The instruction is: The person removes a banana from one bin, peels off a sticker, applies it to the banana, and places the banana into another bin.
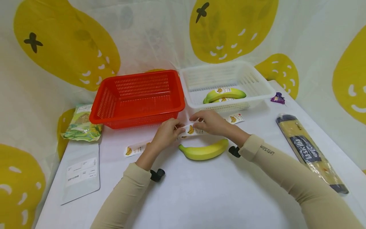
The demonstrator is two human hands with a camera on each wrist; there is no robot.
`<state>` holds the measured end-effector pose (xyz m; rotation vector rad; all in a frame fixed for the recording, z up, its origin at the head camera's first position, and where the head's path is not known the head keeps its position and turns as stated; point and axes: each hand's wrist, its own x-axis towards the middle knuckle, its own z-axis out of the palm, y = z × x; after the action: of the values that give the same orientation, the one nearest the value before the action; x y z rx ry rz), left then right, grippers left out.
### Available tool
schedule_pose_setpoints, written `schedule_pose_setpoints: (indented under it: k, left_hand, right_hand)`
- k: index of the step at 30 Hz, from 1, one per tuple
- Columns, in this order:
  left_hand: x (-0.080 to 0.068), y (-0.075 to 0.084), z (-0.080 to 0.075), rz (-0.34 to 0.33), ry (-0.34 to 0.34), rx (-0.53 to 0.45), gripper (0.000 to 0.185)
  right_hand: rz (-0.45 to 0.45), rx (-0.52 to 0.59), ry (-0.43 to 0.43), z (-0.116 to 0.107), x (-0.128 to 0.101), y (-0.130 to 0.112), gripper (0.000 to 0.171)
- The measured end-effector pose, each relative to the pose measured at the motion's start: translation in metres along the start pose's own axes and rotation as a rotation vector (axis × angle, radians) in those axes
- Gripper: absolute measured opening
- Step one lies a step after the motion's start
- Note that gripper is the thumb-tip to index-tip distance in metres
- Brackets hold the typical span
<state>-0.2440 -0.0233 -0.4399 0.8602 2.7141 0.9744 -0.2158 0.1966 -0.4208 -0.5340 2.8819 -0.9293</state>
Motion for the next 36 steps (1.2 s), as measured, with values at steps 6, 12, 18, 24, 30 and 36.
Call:
schedule_pose_setpoints:
  k: [6,12,18,24,30,36]
  left_hand:
    - [-0.001,-0.002,0.001,-0.011,0.008,-0.046,0.017]
    - [-0.001,-0.005,0.002,-0.028,0.005,-0.079,0.015]
    - [0.001,-0.009,0.004,-0.031,-0.003,-0.1,0.016]
    - [0.001,-0.009,0.004,-0.068,-0.03,-0.118,0.014]
    - [0.001,-0.008,0.005,-0.078,-0.028,-0.095,0.012]
    - [0.0,-0.009,0.006,-0.094,-0.024,-0.061,0.01]
  right_hand:
    - [-0.01,0.0,-0.005,0.009,0.006,0.001,0.02]
    - [-0.027,0.008,0.026,0.013,0.005,0.004,0.012]
    - [-0.046,0.031,0.042,0.015,0.005,0.005,0.007]
    - [-0.05,0.038,0.045,0.017,0.004,0.006,0.006]
    - [-0.056,0.041,0.062,0.017,0.001,0.008,0.006]
    - [-0.066,0.077,0.097,0.015,-0.003,0.011,0.007]
